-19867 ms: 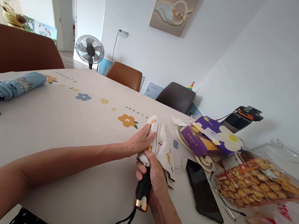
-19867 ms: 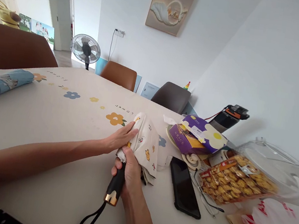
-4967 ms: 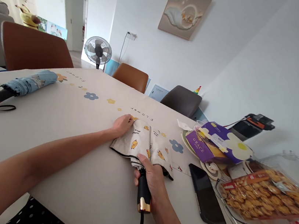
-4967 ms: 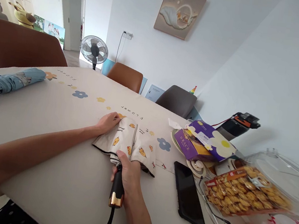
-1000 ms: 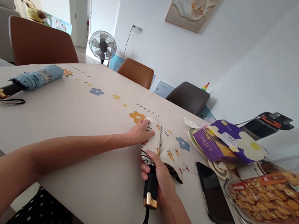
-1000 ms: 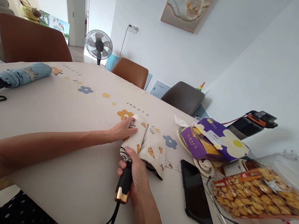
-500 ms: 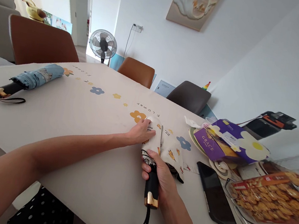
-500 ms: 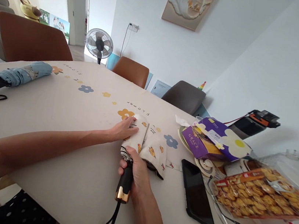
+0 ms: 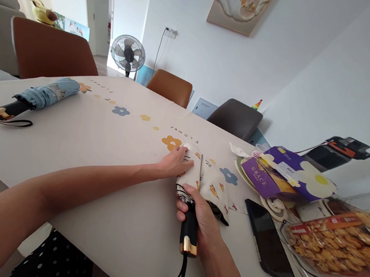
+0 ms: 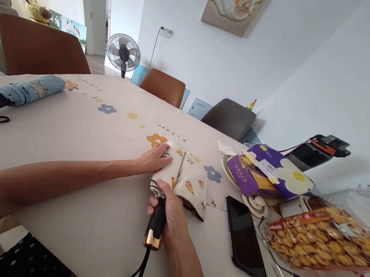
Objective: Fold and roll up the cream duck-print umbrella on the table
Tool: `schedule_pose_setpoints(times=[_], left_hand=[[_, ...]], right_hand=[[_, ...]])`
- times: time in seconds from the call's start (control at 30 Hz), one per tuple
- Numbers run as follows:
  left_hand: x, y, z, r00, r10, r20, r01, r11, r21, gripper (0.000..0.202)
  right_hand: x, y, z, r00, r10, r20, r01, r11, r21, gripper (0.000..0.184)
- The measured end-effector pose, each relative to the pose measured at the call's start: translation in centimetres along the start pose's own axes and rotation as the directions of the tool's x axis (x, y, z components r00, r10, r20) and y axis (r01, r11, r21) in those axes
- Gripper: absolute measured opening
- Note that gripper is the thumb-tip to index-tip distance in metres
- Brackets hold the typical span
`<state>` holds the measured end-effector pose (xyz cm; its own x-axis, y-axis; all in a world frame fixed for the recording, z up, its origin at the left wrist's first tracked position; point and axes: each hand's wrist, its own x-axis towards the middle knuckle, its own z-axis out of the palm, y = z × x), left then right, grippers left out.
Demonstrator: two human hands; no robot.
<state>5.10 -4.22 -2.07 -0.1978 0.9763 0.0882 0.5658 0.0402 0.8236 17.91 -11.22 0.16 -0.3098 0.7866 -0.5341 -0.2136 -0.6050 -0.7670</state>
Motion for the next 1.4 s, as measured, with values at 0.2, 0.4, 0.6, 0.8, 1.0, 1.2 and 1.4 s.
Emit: schedule_pose_setpoints(times=[0.2, 0.4, 0.6, 0.8, 1.0, 1.2, 1.4], left_hand=[[-0.1, 0.1, -0.2, 1.000, 0.004, 0.015, -0.004, 1.000, 0.000, 0.038], [-0.1, 0.1, -0.1, 1.000, 0.008, 0.010, -0.008, 1.000, 0.017, 0.041], [0.1, -0.3, 0.2, 1.000, 0.021, 0.000, -0.021, 1.000, 0.018, 0.043], [-0.1, 0.1, -0.1, 1.000, -0.011, 0.021, 0.010, 1.000, 0.021, 0.038], [-0.6, 0.7, -0.9, 0.997, -0.077, 0.006, 0.077, 0.994, -0.083, 0.029], [-1.2, 1.7, -1.5, 0.987, -0.158, 0.019, 0.155, 0.926, -0.345, 0.028], [-1.5, 2.2, -1.7, 0.926, -0.250, 0.282, 0.377, 0.644, -0.666, 0.036]], right_hand=[[-0.1, -0.2, 0.2, 1.000, 0.018, -0.012, -0.018, 1.000, -0.006, 0.022], [-0.3, -0.3, 0.5, 1.000, 0.005, -0.017, -0.005, 1.000, 0.011, 0.021], [-0.3, -0.3, 0.3, 1.000, 0.020, -0.014, -0.020, 1.000, 0.009, 0.022], [-0.3, -0.2, 0.3, 1.000, 0.026, -0.014, -0.026, 1.000, -0.010, 0.021], [-0.2, 0.2, 0.2, 0.997, -0.063, -0.037, 0.062, 0.997, -0.034, 0.023], [-0.2, 0.6, 0.5, 0.992, -0.121, -0.032, 0.116, 0.985, -0.129, 0.022], [-0.1, 1.2, 0.5, 0.986, -0.163, 0.017, 0.164, 0.968, -0.190, 0.021]])
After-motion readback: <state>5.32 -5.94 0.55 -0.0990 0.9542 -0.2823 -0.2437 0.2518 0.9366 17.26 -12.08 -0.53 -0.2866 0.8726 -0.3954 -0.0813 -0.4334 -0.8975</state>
